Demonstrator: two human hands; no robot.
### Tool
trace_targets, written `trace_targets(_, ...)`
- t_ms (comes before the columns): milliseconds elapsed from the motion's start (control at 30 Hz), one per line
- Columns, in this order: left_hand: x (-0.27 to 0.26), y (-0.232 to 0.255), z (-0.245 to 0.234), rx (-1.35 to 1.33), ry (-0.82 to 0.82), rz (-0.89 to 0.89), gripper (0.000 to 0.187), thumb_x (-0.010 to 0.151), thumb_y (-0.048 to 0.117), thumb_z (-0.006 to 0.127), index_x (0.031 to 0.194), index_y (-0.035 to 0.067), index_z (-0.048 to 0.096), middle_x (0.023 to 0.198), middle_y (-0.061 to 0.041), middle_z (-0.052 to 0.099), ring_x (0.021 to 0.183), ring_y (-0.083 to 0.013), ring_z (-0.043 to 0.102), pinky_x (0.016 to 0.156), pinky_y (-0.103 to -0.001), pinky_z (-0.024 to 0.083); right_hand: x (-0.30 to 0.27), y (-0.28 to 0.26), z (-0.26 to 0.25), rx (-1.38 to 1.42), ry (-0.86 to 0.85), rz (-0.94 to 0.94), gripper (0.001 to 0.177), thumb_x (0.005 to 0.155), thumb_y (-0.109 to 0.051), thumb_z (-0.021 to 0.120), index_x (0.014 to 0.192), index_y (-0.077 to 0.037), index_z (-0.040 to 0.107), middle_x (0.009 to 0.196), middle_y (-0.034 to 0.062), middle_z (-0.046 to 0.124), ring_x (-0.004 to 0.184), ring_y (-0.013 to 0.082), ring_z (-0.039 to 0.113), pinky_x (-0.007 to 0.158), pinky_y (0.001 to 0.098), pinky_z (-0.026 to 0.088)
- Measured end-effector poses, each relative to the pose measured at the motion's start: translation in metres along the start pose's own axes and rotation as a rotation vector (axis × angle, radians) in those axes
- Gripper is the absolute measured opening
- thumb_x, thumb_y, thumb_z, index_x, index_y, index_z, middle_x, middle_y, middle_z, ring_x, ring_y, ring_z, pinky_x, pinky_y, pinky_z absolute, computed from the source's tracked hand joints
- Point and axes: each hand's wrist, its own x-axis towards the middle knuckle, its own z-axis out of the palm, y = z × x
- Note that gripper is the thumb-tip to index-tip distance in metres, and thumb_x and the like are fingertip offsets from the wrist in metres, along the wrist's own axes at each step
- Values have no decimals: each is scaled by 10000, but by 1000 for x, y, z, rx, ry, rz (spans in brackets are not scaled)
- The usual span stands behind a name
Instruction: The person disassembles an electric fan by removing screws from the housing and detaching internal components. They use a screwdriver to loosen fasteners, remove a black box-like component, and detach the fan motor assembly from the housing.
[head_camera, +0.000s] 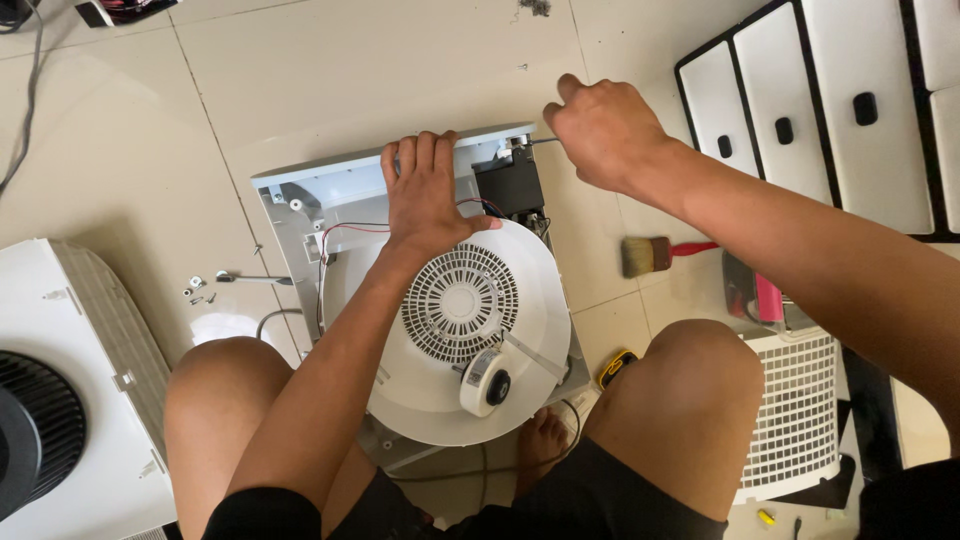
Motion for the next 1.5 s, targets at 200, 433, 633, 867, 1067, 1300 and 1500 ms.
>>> trace_targets(200,0,-1,1,-11,18,8,1205,477,517,994,1416,1,440,1348,-105,466,1364,-313,337,1199,-539,103,-3,3,-7,-217,118,-164,79,785,-95,670,737,-54,719,874,108,672,858,249,710,754,388,577)
trace_targets(433,0,0,1,-7,38,32,1226,471,528,995,1421,6,424,1364,-112,452,1377,-322,322,1195,-553,86,15,-2,-6,144,-219,163,102,739,-51,678,818,-13,728,863,164,654,839,337,715,716,414,582)
trace_targets(633,2,2,2,20,-1,-3,1230,479,554,989,1420,8,416,1358,-121,444,1374,-337,314,1189,-548,95,0,3,-13,-343,257,-385,76,716,-90,667,658,-88,715,826,42,672,905,219,688,745,324,575)
trace_targets(867,1,1,3,30,-1,5,1218,491,543,989,1432,21,419,1365,-121,448,1378,-338,311,1193,-543,100,11,0,-5,-144,-112,-67,78,769,-71,652,759,-66,729,852,122,713,838,274,714,652,376,585)
trace_targets(1067,0,3,-1,1,11,1,1204,480,529,992,1418,34,423,1358,-105,455,1382,-325,312,1194,-543,81,27,-9,-5,13,-76,-25,126,666,9,687,783,-18,722,898,180,686,837,314,725,684,387,598)
trace_targets(1300,2,3,-2,11,-33,-31,1206,495,523,985,1431,19,414,1337,-103,455,1367,-304,324,1214,-530,86,-1,4,-29,-410,93,-485,93,721,-98,670,631,-80,688,859,48,657,829,202,676,761,320,573)
trace_targets(1500,1,0,0,-18,5,7,1188,500,507,990,1414,0,425,1341,-113,459,1367,-315,325,1198,-541,92,-6,5,-30,-280,237,-525,91,736,-109,670,703,-30,700,843,47,651,842,215,688,785,310,584)
